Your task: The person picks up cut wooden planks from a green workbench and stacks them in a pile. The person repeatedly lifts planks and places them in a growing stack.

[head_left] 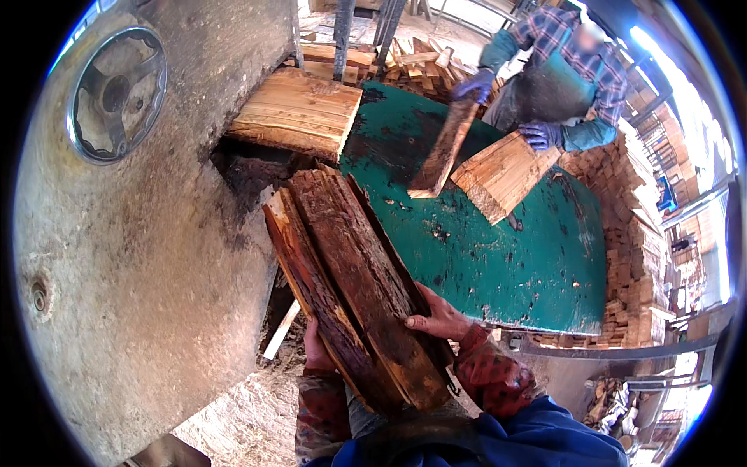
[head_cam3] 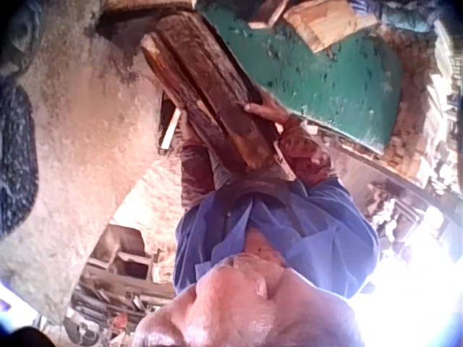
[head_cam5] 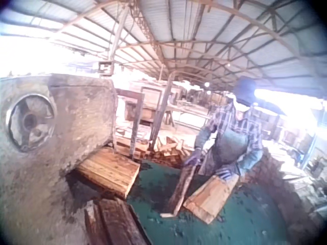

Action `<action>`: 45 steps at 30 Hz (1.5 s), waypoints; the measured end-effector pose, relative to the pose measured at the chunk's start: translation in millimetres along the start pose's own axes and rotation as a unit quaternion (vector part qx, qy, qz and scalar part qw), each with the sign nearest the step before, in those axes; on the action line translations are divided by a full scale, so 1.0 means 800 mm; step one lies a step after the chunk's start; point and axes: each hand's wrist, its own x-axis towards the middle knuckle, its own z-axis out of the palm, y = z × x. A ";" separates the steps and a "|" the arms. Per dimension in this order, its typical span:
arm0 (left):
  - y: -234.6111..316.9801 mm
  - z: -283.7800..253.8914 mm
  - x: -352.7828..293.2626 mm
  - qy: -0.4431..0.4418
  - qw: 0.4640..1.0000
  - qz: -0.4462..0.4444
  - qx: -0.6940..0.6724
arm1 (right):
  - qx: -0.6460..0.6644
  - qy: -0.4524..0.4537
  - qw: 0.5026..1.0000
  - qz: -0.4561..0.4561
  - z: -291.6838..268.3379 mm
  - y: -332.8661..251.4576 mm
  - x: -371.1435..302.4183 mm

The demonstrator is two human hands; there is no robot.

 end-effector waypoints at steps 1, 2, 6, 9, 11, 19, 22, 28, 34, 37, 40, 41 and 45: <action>0.003 -0.011 -0.003 -0.002 1.000 -0.010 0.001 | 0.056 0.014 0.998 0.007 0.011 0.001 -0.009; 0.004 -0.027 -0.006 -0.002 1.000 -0.018 0.001 | 0.111 0.024 0.993 0.014 0.021 0.003 -0.018; 0.007 -0.036 -0.021 -0.013 0.997 -0.037 0.063 | 0.287 0.109 0.949 0.073 0.046 0.131 -0.038; 0.005 -0.057 -0.024 -0.023 0.998 -0.042 0.036 | 0.309 0.099 0.944 0.059 0.062 0.097 -0.032; 0.004 -0.047 -0.024 -0.019 0.998 -0.039 0.050 | 0.217 0.095 0.971 0.042 0.063 0.072 -0.037; 0.015 -0.027 -0.061 -0.001 0.992 -0.068 0.104 | 0.174 0.062 0.981 0.056 0.093 0.034 -0.074; 0.002 -0.030 -0.084 0.016 0.991 -0.052 0.120 | 0.193 0.082 0.976 0.063 0.105 0.048 -0.100; -0.049 -0.022 -0.111 -0.037 0.988 -0.060 0.136 | 0.198 0.102 0.974 0.033 0.093 0.074 -0.159; -0.107 0.005 -0.118 -0.076 0.978 -0.124 0.147 | 0.210 0.155 0.965 0.018 0.068 0.095 -0.221; -0.141 0.050 -0.140 -0.107 0.958 -0.111 0.241 | 0.197 0.184 0.963 0.011 0.045 0.102 -0.265; -0.169 0.082 -0.144 -0.057 0.966 -0.160 0.195 | 0.186 0.249 0.950 -0.015 0.031 0.097 -0.306; -0.177 0.053 -0.132 -0.092 0.937 0.039 0.335 | 0.194 0.257 0.946 -0.029 0.030 0.090 -0.312; -0.245 0.054 -0.132 -0.120 0.802 0.286 0.510 | 0.198 0.351 0.915 0.012 0.052 0.094 -0.356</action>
